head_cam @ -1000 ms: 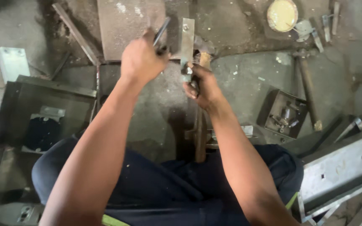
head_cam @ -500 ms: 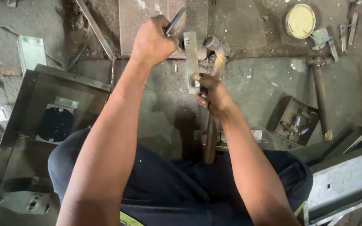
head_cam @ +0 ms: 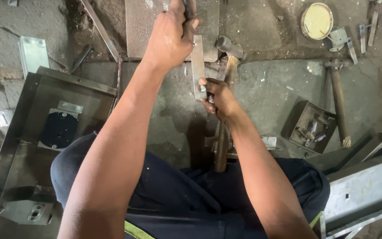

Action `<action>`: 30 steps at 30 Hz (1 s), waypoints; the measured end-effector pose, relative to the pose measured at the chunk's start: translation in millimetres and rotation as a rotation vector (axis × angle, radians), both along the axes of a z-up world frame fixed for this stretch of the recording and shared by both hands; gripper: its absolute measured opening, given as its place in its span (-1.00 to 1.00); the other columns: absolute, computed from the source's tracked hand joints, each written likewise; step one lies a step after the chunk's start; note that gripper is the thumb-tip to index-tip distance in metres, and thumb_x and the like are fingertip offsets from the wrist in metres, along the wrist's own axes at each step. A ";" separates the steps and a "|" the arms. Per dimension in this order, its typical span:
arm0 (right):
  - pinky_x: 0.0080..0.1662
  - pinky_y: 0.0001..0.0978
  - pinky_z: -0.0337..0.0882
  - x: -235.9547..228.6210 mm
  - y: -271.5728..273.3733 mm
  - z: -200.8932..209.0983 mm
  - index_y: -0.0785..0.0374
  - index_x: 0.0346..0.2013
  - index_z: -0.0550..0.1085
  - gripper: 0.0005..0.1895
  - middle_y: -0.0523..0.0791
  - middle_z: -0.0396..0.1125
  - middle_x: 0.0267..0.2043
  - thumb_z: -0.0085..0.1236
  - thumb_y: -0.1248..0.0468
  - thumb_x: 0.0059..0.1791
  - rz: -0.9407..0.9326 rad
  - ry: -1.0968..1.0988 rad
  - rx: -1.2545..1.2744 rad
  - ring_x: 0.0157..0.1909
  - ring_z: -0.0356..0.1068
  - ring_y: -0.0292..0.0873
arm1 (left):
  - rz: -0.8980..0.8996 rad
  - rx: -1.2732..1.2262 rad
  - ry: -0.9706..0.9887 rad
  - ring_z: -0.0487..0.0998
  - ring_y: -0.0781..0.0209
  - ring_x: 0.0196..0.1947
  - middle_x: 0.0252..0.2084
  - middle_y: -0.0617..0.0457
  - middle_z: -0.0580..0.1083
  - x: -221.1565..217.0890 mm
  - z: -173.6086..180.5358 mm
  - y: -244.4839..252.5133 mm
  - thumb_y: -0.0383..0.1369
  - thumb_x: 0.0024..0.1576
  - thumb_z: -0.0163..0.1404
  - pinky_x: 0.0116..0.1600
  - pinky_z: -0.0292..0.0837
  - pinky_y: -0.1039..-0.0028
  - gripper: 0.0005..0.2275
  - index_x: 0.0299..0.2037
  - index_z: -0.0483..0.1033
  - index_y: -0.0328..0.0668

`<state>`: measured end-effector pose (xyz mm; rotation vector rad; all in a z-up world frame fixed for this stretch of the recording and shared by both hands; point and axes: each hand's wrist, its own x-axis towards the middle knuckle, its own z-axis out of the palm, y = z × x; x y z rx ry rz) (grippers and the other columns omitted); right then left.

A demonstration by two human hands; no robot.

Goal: The person sits on the floor and repeatedly hammers a metal punch into a rectangular metal plate placed on a brick anvil. They periodically lift the plate to inspect the hole and reposition it before continuing to hammer.

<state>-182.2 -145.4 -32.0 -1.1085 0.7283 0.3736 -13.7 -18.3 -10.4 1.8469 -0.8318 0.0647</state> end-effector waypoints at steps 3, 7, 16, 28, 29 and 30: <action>-0.64 -0.41 -0.03 -0.6 -1.5 1.0 0.28 -0.35 0.42 -0.71 -0.14 0.23 -0.62 0.00 0.11 0.09 0.012 -0.004 -0.006 -0.76 -0.02 -0.32 | -0.039 -0.051 0.031 0.63 -0.26 -0.33 -0.39 -0.24 0.54 -0.1 1.4 1.2 -0.60 0.25 0.00 -0.29 0.48 0.16 -0.87 -0.08 0.32 -0.36; -0.63 -0.40 -0.02 -1.8 -1.7 0.2 0.28 -0.34 0.43 -0.68 -0.15 0.21 -0.63 -0.01 0.09 0.12 0.030 0.004 -0.041 -0.75 -0.02 -0.31 | -0.050 -0.062 0.017 0.66 -0.24 -0.27 -0.32 -0.23 0.58 2.4 -2.4 1.2 -0.60 0.25 -0.01 -0.27 0.52 0.19 -0.86 -0.07 0.29 -0.37; -0.63 -0.40 0.00 -0.7 -0.3 2.1 0.32 -0.29 0.44 -0.67 -0.13 0.27 -0.58 0.00 0.08 0.13 0.020 -0.030 0.001 -0.74 -0.01 -0.32 | -0.013 0.023 -0.071 0.57 -0.34 -0.35 -0.39 -0.27 0.52 -3.9 5.4 0.7 -0.54 0.25 0.08 -0.32 0.42 0.08 -0.80 -0.03 0.31 -0.39; -0.24 -0.41 0.45 -39.0 -78.8 -58.6 0.39 -0.03 0.59 -0.53 -0.09 0.53 -0.21 0.31 0.12 -0.12 0.073 -0.036 -0.619 -0.27 0.47 -0.25 | -0.043 0.244 -0.183 0.52 -0.43 -0.37 -0.42 -0.28 0.52 -12.7 27.8 1.8 -0.39 0.18 0.14 -0.27 0.43 -0.06 -0.76 -0.05 0.41 -0.33; -0.28 -0.32 0.37 -41.6 -79.6 -64.0 0.38 -0.01 0.57 -0.52 -0.07 0.48 -0.25 0.31 0.14 -0.12 0.040 0.038 -0.589 -0.30 0.40 -0.18 | -0.047 0.238 -0.197 0.52 -0.43 -0.37 -0.42 -0.29 0.52 -14.2 28.3 1.4 -0.40 0.17 0.14 -0.27 0.43 -0.06 -0.76 -0.05 0.41 -0.34; -0.31 -0.23 0.29 -40.8 -74.9 -66.2 0.37 0.01 0.54 -0.52 -0.06 0.43 -0.28 0.31 0.15 -0.13 0.007 0.112 -0.559 -0.33 0.34 -0.12 | -0.050 0.231 -0.210 0.51 -0.43 -0.38 -0.42 -0.29 0.52 -15.9 28.6 1.2 -0.40 0.15 0.15 -0.27 0.43 -0.06 -0.75 -0.05 0.42 -0.35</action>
